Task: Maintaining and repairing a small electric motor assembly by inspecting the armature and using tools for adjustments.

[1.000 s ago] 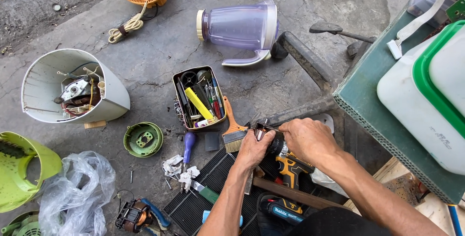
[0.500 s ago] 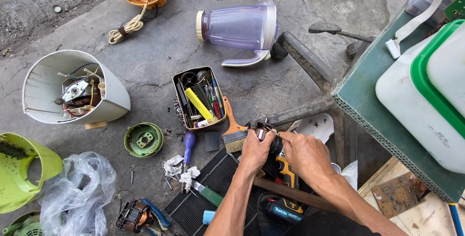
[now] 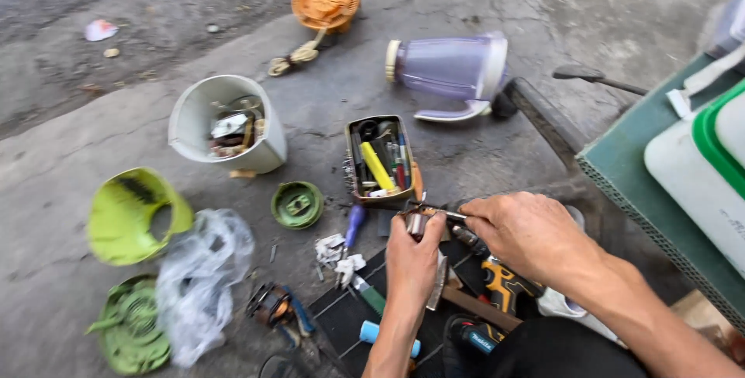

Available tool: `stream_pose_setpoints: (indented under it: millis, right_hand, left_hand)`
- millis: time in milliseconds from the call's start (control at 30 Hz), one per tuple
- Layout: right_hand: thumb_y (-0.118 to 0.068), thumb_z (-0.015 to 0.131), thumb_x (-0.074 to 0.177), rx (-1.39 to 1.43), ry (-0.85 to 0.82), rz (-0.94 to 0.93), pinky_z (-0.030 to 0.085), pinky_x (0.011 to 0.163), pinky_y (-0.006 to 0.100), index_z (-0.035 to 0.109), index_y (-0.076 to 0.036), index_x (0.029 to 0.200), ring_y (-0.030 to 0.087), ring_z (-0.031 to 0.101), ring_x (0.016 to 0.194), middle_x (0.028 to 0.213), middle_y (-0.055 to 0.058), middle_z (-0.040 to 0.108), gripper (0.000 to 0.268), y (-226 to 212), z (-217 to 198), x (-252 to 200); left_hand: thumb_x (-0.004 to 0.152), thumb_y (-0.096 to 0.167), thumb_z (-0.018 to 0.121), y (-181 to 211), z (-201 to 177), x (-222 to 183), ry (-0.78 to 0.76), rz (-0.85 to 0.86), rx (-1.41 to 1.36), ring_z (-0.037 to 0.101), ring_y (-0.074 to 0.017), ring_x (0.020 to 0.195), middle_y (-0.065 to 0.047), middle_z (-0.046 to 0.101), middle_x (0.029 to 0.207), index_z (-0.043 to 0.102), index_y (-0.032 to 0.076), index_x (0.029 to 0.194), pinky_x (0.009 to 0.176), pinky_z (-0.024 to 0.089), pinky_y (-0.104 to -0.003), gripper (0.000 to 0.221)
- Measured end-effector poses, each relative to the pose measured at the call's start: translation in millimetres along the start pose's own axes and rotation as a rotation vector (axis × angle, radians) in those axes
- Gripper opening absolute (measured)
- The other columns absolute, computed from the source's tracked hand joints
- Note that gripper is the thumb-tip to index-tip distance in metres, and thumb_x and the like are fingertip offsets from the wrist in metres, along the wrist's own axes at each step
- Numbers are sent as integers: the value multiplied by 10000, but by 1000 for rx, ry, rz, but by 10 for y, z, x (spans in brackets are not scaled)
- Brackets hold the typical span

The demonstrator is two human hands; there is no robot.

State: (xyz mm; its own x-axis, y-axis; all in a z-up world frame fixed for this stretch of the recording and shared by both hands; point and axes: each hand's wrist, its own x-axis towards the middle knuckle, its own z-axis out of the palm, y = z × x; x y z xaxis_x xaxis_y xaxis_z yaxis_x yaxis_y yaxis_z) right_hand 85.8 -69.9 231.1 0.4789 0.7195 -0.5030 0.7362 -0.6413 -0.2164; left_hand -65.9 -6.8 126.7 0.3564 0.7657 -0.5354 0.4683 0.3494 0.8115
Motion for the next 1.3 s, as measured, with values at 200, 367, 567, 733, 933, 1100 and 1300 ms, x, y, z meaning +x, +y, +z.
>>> stream_pose_setpoints:
  millis: [200,367,567,733,933,1100,1300]
  right_hand:
    - [-334,763,861,-134,43,-690,630,595,517,734,-286,1046,342,798,682,844,-20,788,192,-683,9,-829]
    - [-339,725,936,3,-54,-552,636,566,471,778,-387,1271,265,821,656,889,-108,819,343,-1017,919,-1402]
    - [-296,762,890,296,-124,-470,713,618,346,881,-309,1174,180,907,709,1035,-129,944,308,-1271,1328,-1638]
    - [-350,781,886,216,-243,-345,741,720,311,894,-345,1179,121,949,817,1105,-204,967,315,-1439,1404,-1633]
    - [-367,792,883,162,-315,-257,747,758,260,902,-375,1181,68,958,809,1094,-249,985,318,-1579,1523,-1646]
    - [-332,782,877,189,-316,-278,751,765,259,889,-381,1208,65,968,842,1130,-249,981,352,-1575,1581,-1651]
    - [-387,708,926,69,-379,-241,719,788,310,848,-457,1238,130,916,852,1121,-244,943,349,-1574,1564,-1630]
  left_hand:
    - [875,350,875,-117,-1122,-1292,311,-191,-142,673,-159,682,-37,758,838,750,109,1072,659,581,-314,336]
    - [927,149,836,-930,-1591,-1889,283,-214,-627,446,-154,424,-98,572,594,673,-2,1171,385,291,-295,331]
    - [1081,327,477,-1122,-1905,-2131,278,-299,-1028,539,-207,646,-238,679,971,584,-3,1277,478,378,-336,399]
    - [1137,414,455,-1129,-2064,-2171,355,-375,-1023,584,-220,688,-240,718,998,659,-65,1231,489,404,-328,529]
    - [1157,443,509,-1381,-2150,-2230,391,-457,-1080,533,-186,598,-159,588,795,647,-33,1138,451,351,-305,496]
    - [1156,445,504,-1379,-2152,-2206,404,-518,-1094,542,-178,635,-192,659,921,668,-91,1162,430,361,-289,561]
    - [1151,395,518,-1455,-2043,-2162,411,-498,-1116,615,-209,712,-202,683,1005,668,-76,1246,524,492,-308,503]
